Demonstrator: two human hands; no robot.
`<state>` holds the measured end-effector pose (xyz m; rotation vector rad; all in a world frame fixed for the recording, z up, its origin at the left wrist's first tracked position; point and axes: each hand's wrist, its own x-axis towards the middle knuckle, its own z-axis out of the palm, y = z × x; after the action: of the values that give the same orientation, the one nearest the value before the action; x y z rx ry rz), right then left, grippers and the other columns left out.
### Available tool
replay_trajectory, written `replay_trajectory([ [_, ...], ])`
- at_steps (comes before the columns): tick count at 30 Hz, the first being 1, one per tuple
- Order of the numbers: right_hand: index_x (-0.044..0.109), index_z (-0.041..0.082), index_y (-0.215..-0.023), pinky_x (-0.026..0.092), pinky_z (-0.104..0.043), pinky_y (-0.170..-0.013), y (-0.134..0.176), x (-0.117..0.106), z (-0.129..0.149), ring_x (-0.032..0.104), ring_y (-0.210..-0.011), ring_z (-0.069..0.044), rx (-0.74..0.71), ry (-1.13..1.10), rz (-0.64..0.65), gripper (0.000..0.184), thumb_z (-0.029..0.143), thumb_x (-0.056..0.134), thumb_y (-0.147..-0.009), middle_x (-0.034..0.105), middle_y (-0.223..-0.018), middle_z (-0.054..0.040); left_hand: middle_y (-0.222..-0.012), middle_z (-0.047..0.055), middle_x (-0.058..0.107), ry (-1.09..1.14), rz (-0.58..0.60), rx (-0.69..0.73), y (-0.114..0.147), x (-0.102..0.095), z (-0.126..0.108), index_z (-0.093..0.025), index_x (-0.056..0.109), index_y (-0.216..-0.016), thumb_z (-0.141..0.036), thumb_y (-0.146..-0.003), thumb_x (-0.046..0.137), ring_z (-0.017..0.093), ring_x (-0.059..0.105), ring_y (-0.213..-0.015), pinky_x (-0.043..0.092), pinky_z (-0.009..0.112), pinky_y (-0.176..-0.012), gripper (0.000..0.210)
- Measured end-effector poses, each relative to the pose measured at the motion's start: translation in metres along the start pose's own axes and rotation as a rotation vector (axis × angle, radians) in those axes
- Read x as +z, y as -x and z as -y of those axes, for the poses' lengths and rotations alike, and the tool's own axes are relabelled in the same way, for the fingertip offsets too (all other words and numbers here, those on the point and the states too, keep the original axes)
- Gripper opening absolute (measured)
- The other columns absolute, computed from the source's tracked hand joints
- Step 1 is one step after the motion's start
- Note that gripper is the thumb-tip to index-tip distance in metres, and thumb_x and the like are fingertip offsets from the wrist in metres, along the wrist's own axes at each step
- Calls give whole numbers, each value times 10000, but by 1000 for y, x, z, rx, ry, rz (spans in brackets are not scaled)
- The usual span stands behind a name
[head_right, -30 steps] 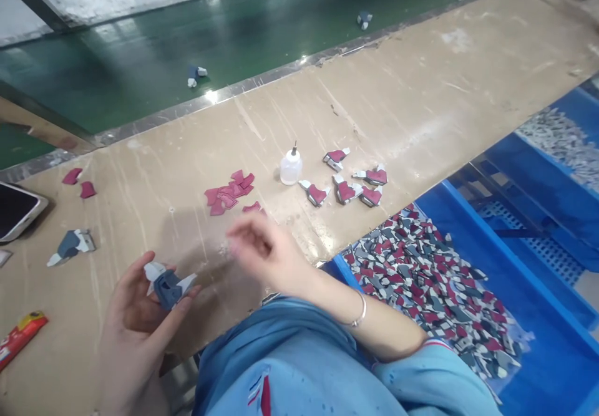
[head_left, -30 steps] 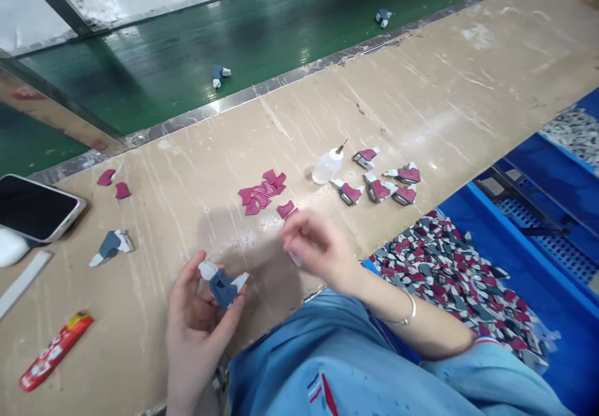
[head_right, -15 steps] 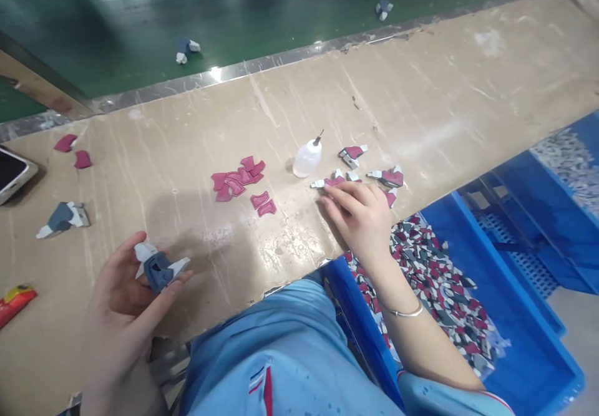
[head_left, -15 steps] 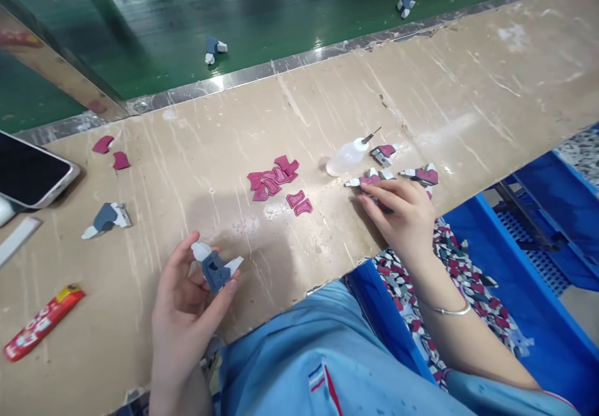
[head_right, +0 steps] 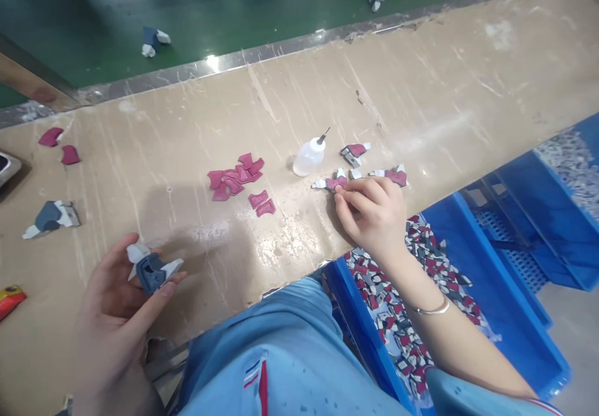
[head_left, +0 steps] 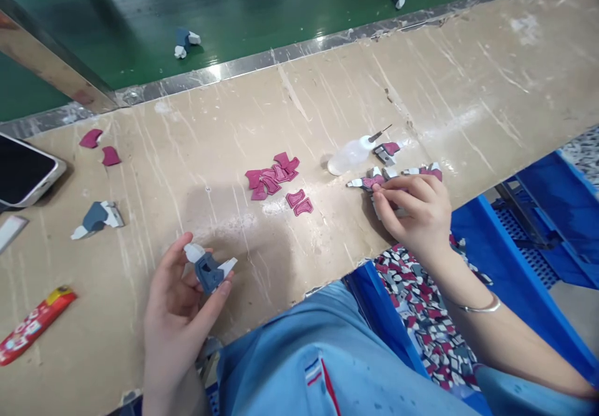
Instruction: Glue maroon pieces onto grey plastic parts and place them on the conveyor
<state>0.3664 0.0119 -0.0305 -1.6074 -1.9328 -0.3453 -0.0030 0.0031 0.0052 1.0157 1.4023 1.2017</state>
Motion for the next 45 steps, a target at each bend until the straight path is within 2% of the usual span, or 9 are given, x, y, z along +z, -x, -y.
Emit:
replay_trajectory([
  [9,847,276,-1006,475,-409,-779,-1,-15,4,690,-930,-257,-30,77,13,110,265,738,-1009,809,-1022,-61,-1055,-22,747,89,20,-24,3,-1,-2,-444,838,-1241,-187,-727,1006,112,760,-819,724,246,-799,599],
  [13,850,305,-1106,518,-364,-728,-4,-11,38,660,-835,-207,318,-589,-151,324,452,562,-1108,745,-1041,-61,-1058,-4,753,89,23,-20,5,-3,2,-418,838,-1246,-212,-735,1010,132,774,-889,716,236,-803,578],
  [16,824,252,-1149,372,-297,-464,-26,8,63,405,-525,-149,521,-1119,173,763,709,214,-1114,660,-793,-28,-1060,-13,743,85,37,-18,5,-3,4,-423,821,-1278,-211,-752,1001,99,757,-817,715,240,-822,595],
  [18,801,228,-1111,256,-266,-425,-48,22,69,236,-518,-132,703,-1505,330,741,827,374,-1021,563,-714,20,-1058,-17,745,79,49,-27,5,-3,5,-421,813,-1290,-212,-762,996,89,757,-802,709,225,-824,596],
  [23,633,224,-774,189,-228,-450,-87,43,69,96,-552,-97,940,-1864,235,485,633,894,-781,310,-632,115,-1149,2,767,26,58,-62,6,-4,6,-364,779,-1336,-222,-759,996,127,798,-946,690,212,-884,633],
  [27,570,240,-734,242,-231,-430,-74,39,106,199,-482,-76,996,-1832,262,558,718,851,-799,371,-597,103,-1155,24,794,-65,132,-83,8,5,9,-312,703,-1420,-211,-796,948,166,819,-980,690,233,-889,678],
  [32,722,248,-953,378,-264,-427,-30,27,148,492,-488,-124,865,-1436,140,566,767,866,-779,646,-725,19,-1106,37,798,-113,269,-146,6,21,7,-257,662,-1453,-197,-829,865,169,810,-908,683,253,-858,660],
  [38,789,259,-1046,556,-334,-617,-5,36,143,713,-786,-223,635,-1178,-3,471,692,838,-866,750,-986,-45,-1104,34,749,-84,303,-121,8,20,5,-244,635,-1496,-164,-845,814,166,784,-923,673,263,-872,680],
  [45,747,266,-1115,571,-373,-696,-9,37,143,727,-819,-240,444,-986,-64,411,645,738,-956,735,-1003,-51,-1129,58,764,-92,284,-147,8,21,3,-268,659,-1493,-159,-838,823,198,795,-890,691,318,-859,684],
])
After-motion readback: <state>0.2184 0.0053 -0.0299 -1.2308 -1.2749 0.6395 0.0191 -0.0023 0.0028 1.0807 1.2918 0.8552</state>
